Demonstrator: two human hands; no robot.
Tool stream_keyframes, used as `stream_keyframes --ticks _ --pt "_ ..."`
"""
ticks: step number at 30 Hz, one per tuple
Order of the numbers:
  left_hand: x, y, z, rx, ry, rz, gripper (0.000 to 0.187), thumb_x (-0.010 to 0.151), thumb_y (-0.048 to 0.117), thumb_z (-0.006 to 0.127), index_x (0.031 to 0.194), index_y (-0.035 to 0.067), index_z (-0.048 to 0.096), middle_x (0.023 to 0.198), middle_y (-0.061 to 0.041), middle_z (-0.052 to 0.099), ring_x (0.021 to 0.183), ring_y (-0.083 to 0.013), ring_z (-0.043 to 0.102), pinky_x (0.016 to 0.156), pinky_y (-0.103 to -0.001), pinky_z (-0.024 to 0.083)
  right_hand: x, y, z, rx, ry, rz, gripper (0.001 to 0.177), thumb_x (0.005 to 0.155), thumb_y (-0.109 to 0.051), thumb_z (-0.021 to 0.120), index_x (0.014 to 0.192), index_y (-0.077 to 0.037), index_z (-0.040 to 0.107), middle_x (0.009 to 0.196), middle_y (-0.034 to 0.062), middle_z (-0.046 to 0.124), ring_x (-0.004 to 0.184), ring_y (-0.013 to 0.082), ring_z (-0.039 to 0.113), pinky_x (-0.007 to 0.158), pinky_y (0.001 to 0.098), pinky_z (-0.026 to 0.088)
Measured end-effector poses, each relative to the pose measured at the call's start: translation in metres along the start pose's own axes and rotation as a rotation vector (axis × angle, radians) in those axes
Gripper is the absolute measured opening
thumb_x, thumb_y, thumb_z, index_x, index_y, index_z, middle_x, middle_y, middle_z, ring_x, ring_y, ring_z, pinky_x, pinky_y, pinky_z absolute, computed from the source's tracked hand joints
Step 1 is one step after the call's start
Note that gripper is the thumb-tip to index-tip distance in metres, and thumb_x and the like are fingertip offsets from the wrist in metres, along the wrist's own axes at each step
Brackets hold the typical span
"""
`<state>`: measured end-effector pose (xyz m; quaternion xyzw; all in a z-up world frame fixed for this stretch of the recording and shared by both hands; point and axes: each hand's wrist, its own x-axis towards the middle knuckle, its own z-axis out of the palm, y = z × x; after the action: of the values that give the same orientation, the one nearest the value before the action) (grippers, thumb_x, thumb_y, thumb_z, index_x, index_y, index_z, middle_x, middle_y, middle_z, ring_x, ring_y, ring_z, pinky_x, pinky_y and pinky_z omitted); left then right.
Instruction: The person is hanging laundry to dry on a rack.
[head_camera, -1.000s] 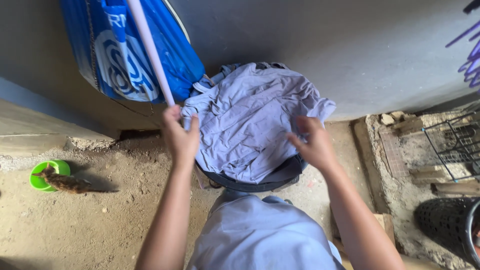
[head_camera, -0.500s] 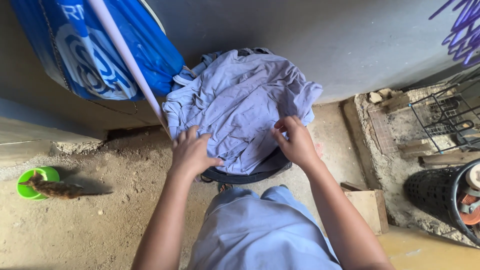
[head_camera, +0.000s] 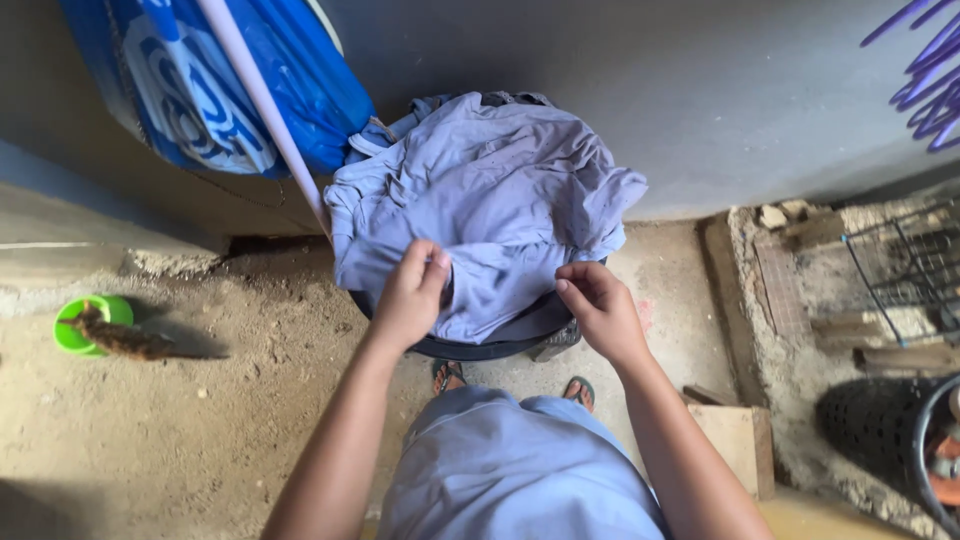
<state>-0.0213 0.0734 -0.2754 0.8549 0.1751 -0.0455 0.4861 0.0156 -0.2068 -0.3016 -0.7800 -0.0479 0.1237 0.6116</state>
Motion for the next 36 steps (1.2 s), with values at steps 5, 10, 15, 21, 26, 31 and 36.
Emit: stream_keyframes --ticks 5,10,15,21,26,31,36 --pt "-0.035 0.071 0.039 -0.614 -0.015 0.247 0.021 0.111 0.027 0.050 0.115 0.007 0.056 0.092 0.001 0.054 0.085 -0.0082 0.049 0.077 -0.024 0.045 -0.011 -0.008 -0.029 0.203 -0.207 -0.034 0.038 0.093 -0.013 0.073 0.127 -0.001 0.061 0.112 0.0039 0.069 0.105 0.0112 0.065 0.093 0.0272 0.054" --pt "-0.078 0.149 0.130 -1.199 -0.351 0.170 0.011 0.110 0.017 0.051 0.116 0.009 0.057 0.094 0.005 0.053 0.083 -0.0038 0.045 0.073 -0.020 0.039 -0.039 0.020 -0.095 0.404 -0.403 -0.171 0.074 0.084 -0.023 0.083 0.146 -0.004 0.048 0.135 0.0052 0.060 0.124 0.0144 0.059 0.106 0.0322 0.048" --pt "-0.104 0.199 0.176 -1.292 -0.470 0.343 0.010 0.105 0.011 0.064 0.103 0.001 0.062 0.123 -0.008 0.070 0.107 -0.0115 0.063 0.096 -0.027 0.052 -0.058 0.022 -0.170 0.726 -0.270 -0.121 0.061 0.085 -0.018 0.086 0.136 -0.001 0.056 0.127 0.0081 0.063 0.124 0.0249 0.057 0.107 0.0415 0.045" --pt "-0.104 0.189 0.210 -0.178 0.152 0.592 0.032 0.094 0.024 0.076 0.119 0.005 0.067 0.120 -0.012 0.072 0.114 -0.0313 0.069 0.101 -0.037 0.051 -0.090 0.004 -0.261 1.242 -0.098 -0.019 0.050 0.086 -0.023 0.070 0.132 -0.007 0.063 0.133 0.0115 0.066 0.134 0.0340 0.057 0.122 0.0569 0.038" --pt "-0.122 0.180 0.249 0.165 -0.192 0.634 0.062 0.075 0.042 0.081 0.123 0.004 0.067 0.102 -0.020 0.072 0.089 -0.0399 0.069 0.082 -0.047 0.054 -0.101 0.063 -0.309 1.281 0.042 -0.126 0.050 0.093 -0.025 0.061 0.139 -0.007 0.061 0.142 0.0107 0.064 0.141 0.0298 0.055 0.131 0.0534 0.033" --pt "-0.124 0.175 0.274 -0.074 -0.547 0.236 0.038 0.094 0.040 0.073 0.106 0.004 0.075 0.074 -0.011 0.072 0.065 -0.0240 0.071 0.064 -0.039 0.055 -0.107 0.041 -0.303 1.458 0.112 -0.202 0.048 0.103 -0.036 0.056 0.142 -0.007 0.061 0.141 0.0110 0.066 0.141 0.0310 0.055 0.129 0.0542 0.033" --pt "-0.107 0.154 0.247 -1.264 -0.303 -0.157 0.027 0.100 0.029 0.061 0.111 0.007 0.070 0.095 0.001 0.076 0.083 -0.0096 0.070 0.078 -0.028 0.057 -0.101 0.083 -0.306 1.273 0.176 0.125 0.036 0.106 -0.030 0.059 0.133 -0.006 0.062 0.130 0.0098 0.070 0.131 0.0297 0.061 0.120 0.0557 0.044"
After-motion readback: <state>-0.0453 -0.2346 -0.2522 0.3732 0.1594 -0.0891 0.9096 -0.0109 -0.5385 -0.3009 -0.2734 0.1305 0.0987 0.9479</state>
